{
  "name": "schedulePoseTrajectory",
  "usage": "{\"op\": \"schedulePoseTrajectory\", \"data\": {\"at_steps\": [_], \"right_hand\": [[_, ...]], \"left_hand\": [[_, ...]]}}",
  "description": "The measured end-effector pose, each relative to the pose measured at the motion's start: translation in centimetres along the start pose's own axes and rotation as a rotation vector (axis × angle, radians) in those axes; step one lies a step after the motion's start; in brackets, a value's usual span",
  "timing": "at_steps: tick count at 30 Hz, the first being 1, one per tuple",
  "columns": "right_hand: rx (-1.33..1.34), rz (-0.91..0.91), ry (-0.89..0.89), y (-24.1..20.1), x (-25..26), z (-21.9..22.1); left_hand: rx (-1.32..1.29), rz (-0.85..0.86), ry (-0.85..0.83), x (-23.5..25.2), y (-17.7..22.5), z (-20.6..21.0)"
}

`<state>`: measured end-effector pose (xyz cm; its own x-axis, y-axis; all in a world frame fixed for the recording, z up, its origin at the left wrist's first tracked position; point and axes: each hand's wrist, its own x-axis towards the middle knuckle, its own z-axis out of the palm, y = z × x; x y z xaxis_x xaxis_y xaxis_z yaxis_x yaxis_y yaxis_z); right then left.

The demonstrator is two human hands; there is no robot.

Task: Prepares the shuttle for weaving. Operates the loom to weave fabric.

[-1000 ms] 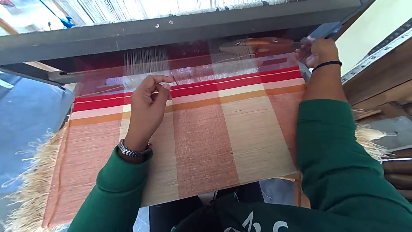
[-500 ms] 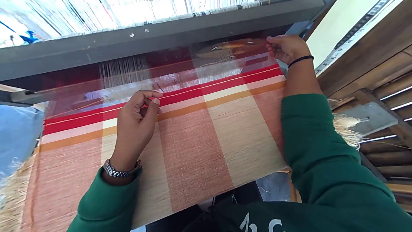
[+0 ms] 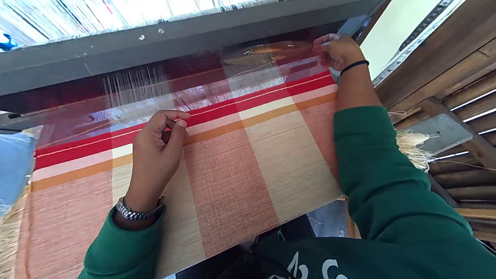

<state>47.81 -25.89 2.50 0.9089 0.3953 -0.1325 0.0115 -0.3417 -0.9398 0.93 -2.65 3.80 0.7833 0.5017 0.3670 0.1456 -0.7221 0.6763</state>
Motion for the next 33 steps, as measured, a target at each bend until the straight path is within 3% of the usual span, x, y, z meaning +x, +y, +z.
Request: {"op": "schedulePoseTrajectory", "data": {"at_steps": [9, 13, 21, 29, 33], "right_hand": [[0.283, -0.014, -0.231, 0.9, 0.0, -0.5], [0.223, -0.121, -0.336, 1.9, -0.2, -0.3], [0.194, -0.122, -0.238, 1.9, -0.1, 0.2], [0.654, -0.063, 0.007, 2.7, 1.1, -0.3], [0.739, 0.021, 0.052, 2.1, 0.8, 0.2]], "left_hand": [[-0.012, 0.008, -0.002, 0.1, -0.2, 0.0], [-0.008, 0.008, -0.009, 0.1, -0.2, 0.1], [0.028, 0.015, -0.029, 0.0, -0.2, 0.0], [0.072, 0.036, -0.067, -0.2, 0.1, 0.4], [0.109, 0.052, -0.108, -0.2, -0.1, 0.6]]}}
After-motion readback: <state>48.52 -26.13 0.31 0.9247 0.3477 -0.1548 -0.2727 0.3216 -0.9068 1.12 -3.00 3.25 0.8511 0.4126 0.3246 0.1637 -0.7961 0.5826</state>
